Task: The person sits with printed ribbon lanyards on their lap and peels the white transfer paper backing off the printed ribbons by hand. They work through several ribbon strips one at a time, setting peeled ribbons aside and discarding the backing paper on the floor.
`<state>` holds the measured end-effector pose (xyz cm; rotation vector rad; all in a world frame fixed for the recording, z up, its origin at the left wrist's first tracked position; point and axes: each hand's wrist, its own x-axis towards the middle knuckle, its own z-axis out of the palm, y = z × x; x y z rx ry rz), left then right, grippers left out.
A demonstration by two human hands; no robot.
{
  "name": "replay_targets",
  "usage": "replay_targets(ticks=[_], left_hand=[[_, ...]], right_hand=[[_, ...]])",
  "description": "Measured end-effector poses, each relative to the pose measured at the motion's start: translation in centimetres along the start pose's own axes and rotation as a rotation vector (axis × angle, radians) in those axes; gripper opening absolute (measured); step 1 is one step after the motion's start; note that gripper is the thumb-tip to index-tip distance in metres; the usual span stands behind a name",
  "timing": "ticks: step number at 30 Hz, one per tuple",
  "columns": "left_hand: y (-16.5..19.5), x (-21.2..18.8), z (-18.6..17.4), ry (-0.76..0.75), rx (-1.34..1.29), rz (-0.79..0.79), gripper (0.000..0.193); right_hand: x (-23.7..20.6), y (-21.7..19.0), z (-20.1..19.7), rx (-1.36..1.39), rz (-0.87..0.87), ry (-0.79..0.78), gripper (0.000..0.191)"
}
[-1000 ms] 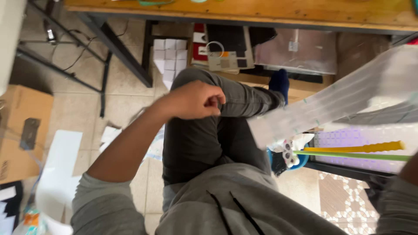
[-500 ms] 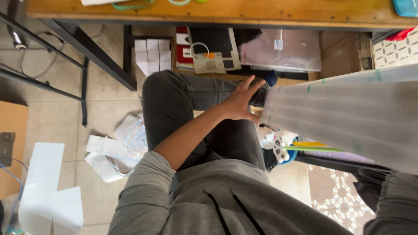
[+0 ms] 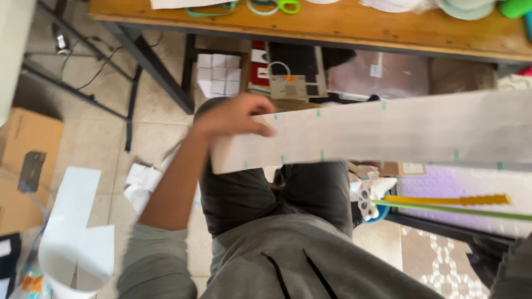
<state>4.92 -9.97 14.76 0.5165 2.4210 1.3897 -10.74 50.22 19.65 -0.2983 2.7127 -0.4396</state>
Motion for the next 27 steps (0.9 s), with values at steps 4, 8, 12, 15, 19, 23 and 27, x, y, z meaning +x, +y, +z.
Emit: replay_targets(ticks=[4, 8, 12, 15, 19, 23, 27], left_hand=[[-2.4, -2.8, -4.2, 0.064, 0.025, -0.204, 0.039], [-5.6, -3.0, -4.0, 0.178, 0.22, -0.286, 0.028], [-7.5, -3.0, -3.5, 0.324, 0.323, -0.281, 0.022], [-7.6, -2.7, -3.8, 0.318, 0.335, -0.29, 0.016], [-7.2, -1.5, -4.0, 0.271, 0.233, -0.342, 0.016], [-7.9, -1.4, -3.0, 0.298, 0.484, -0.304, 0.015], [-9.5, -2.6, -0.9, 0.413, 0.747, -0.041, 0.011]], right_hand=[[4.5, 0.9, 2.0, -0.104, -0.054, -0.101, 0.04], [8.3, -0.4, 5.9, -0.314, -0.22, -0.243, 0.042], [10.7, -6.3, 11.9, -0.537, -0.097, -0.141, 0.053], [10.6, -13.4, 15.3, -0.137, -0.151, 0.052, 0.067], [9.2, -28.5, 26.0, 0.282, -0.775, 0.173, 0.043], [8.3, -36.6, 31.2, 0.072, -0.902, 0.236, 0.059], [8.2, -38.0, 31.6, -0.121, -0.881, 0.161, 0.063]])
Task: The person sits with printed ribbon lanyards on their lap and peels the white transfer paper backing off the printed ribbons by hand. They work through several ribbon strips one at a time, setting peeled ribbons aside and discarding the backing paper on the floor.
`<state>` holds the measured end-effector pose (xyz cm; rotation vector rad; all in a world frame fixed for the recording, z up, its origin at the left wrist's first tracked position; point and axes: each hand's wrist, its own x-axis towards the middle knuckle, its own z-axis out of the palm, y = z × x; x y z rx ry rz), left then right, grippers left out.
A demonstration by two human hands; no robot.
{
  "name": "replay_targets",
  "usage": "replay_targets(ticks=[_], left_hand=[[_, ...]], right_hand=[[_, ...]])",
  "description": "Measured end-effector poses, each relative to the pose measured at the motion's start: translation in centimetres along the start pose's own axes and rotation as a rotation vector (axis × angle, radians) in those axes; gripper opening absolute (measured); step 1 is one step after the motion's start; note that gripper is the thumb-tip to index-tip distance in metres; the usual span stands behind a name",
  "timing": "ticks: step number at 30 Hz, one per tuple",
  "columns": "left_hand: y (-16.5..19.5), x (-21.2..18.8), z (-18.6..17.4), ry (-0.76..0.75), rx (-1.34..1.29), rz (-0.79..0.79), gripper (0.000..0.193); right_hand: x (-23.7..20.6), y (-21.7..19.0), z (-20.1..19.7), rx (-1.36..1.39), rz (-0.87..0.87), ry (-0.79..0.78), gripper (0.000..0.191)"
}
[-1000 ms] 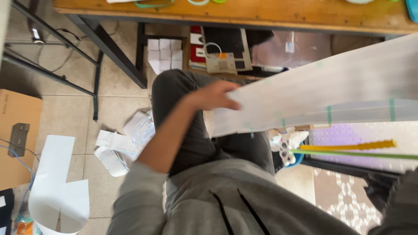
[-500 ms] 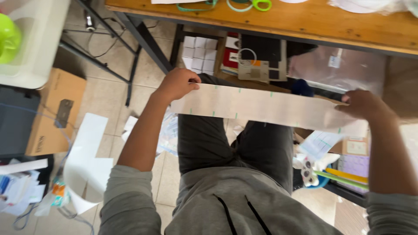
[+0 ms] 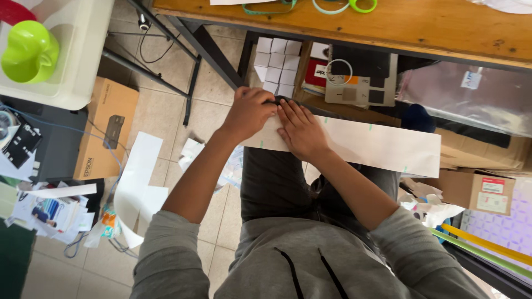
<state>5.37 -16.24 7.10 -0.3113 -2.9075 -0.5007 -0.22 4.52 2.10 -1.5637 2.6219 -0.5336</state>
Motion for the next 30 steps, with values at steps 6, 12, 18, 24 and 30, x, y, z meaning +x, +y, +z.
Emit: replay_targets(ticks=[6, 12, 18, 24, 30], left_hand=[[-0.4, -3.5, 1.3, 0.0, -0.08, -0.034, 0.01], [-1.7, -4.8, -1.2, -0.005, -0.292, -0.239, 0.014], [5.7, -2.8, 1.3, -0.031, 0.019, -0.736, 0.052], [2.8, -2.1, 4.1, -0.041, 0.095, -0.661, 0.032], [-6.2, -7.4, -0.4, -0.233, 0.042, -0.708, 0.026]], right_hand=[[-0.1, 1.0, -0.3, 0.073, 0.002, -0.008, 0.061], [-0.2, 0.9, 0.1, 0.09, 0.004, 0.013, 0.059], [0.1, 0.8, 0.5, 0.022, 0.022, 0.006, 0.06], [-0.1, 0.8, 0.5, 0.038, 0.045, -0.007, 0.06], [0.1, 0.9, 0.2, 0.052, 0.045, -0.007, 0.06]])
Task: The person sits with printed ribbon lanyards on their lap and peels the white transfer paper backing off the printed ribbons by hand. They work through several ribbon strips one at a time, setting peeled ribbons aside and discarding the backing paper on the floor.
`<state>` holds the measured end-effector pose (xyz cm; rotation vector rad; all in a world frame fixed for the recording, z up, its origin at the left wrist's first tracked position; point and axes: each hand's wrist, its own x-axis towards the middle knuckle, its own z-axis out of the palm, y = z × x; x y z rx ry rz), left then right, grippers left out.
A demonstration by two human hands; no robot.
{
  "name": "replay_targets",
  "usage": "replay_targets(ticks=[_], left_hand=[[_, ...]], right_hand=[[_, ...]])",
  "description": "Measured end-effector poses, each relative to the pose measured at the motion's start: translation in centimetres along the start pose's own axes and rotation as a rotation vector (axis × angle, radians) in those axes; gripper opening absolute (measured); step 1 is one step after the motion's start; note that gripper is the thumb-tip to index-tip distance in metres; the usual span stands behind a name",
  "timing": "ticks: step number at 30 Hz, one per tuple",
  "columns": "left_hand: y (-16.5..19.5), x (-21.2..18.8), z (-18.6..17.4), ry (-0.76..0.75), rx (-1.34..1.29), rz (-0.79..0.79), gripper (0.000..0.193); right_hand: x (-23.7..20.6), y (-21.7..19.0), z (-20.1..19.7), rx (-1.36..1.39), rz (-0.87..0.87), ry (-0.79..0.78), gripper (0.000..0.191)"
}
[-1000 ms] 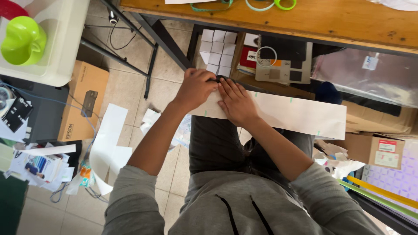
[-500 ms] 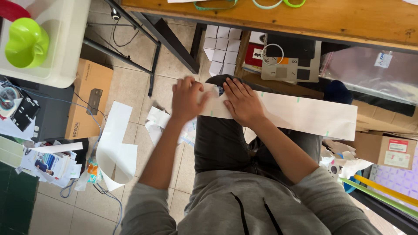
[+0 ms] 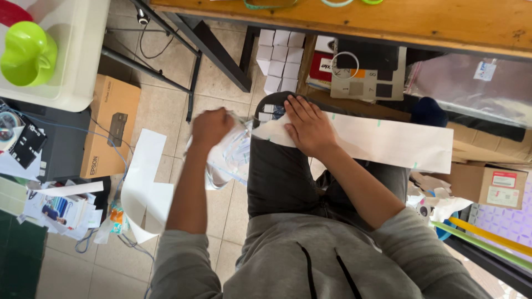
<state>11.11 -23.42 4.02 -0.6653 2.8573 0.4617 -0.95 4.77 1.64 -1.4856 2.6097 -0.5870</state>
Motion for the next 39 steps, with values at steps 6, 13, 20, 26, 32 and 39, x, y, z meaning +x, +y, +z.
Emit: replay_targets(ticks=[6, 13, 20, 26, 32, 39], left_hand=[[0.6, -3.3, 0.3, 0.255, -0.58, 0.488, 0.017], [9.3, -3.9, 1.3, 0.138, -0.367, 0.223, 0.041], [10.3, -4.4, -0.6, -0.015, -0.13, 0.265, 0.027], [5.8, -7.0, -0.7, -0.293, -0.136, 0.318, 0.021], [-1.1, -9.4, -0.1, -0.196, -0.486, 0.262, 0.021], [6.6, -8.8, 6.9, 0.163, -1.227, 0.119, 0.024]], right_hand=[[0.0, -0.2, 0.2, -0.013, -0.003, -0.002, 0.06], [-0.2, -0.3, -0.3, 0.007, -0.019, 0.036, 0.06], [0.1, -0.1, 0.0, 0.035, -0.007, 0.003, 0.06], [0.5, 0.9, 1.0, 0.124, -0.009, -0.01, 0.058], [0.7, 1.7, 1.4, 0.295, -0.093, 0.06, 0.062], [-4.8, -4.3, 1.4, 0.468, 0.003, 0.183, 0.048]])
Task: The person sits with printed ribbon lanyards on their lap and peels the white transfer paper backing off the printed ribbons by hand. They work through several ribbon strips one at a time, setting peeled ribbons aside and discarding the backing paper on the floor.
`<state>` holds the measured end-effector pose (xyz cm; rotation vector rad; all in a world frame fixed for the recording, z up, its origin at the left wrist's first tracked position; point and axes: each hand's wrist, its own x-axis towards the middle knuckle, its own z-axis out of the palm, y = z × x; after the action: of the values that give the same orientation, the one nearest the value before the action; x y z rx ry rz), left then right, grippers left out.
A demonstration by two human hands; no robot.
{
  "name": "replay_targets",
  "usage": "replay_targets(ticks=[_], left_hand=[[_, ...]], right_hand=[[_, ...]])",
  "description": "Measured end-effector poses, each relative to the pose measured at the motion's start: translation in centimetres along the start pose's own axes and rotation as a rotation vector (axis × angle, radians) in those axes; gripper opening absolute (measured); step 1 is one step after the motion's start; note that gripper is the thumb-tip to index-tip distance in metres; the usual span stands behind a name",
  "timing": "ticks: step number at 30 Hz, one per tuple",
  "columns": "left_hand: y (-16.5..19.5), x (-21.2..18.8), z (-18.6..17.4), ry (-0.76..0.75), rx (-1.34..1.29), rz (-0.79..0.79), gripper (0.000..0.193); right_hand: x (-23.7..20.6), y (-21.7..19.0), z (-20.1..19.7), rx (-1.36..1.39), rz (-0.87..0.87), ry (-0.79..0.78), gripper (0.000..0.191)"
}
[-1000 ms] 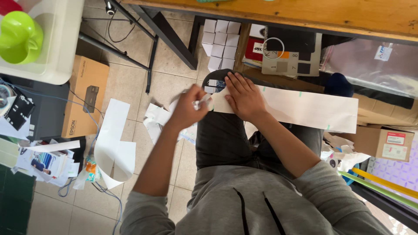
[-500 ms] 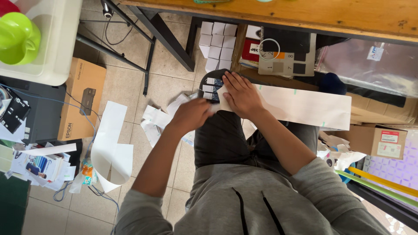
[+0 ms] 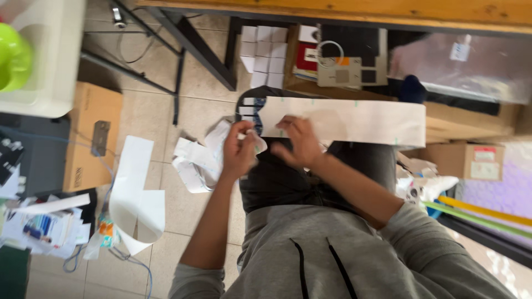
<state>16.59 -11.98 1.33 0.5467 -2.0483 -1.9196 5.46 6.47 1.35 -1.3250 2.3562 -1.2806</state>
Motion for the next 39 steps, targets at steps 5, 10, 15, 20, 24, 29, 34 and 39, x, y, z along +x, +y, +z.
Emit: replay_targets(ticks=[5, 10, 15, 20, 24, 29, 34, 39], left_hand=[[3.3, -1.2, 10.3, -0.295, 0.545, 0.453, 0.031], [7.5, 1.4, 12.6, -0.452, 0.912, 0.76, 0.079], [6.7, 7.1, 8.1, -0.64, 1.135, 0.457, 0.082], [4.0, 8.6, 5.4, -0.653, 1.191, 0.627, 0.079], [3.5, 9.0, 4.9, -0.683, 1.087, 0.543, 0.069], [3.6, 8.7, 4.7, -0.745, 1.039, 0.606, 0.033], [3.5, 8.4, 5.6, -0.769, 1.079, 0.578, 0.013], [3.7, 8.3, 5.3, -0.738, 1.093, 0.455, 0.013]], right_hand=[[-6.0, 0.0, 1.6, 0.481, 0.163, 0.032, 0.051], [-17.4, 10.3, -6.7, -0.015, 0.457, 0.336, 0.064], [-29.8, 16.2, -20.0, -0.066, 1.074, 0.754, 0.044], [-33.7, 17.0, -23.7, 0.436, 1.473, 1.065, 0.069], [-32.9, 18.3, -24.0, -0.053, 1.482, 0.609, 0.066], [-26.8, 19.7, -22.9, -0.687, 1.229, 0.455, 0.094], [-12.8, 15.5, -11.2, -0.165, 0.64, 0.52, 0.054], [-2.1, 7.8, -2.2, -0.402, 0.034, -0.119, 0.076]])
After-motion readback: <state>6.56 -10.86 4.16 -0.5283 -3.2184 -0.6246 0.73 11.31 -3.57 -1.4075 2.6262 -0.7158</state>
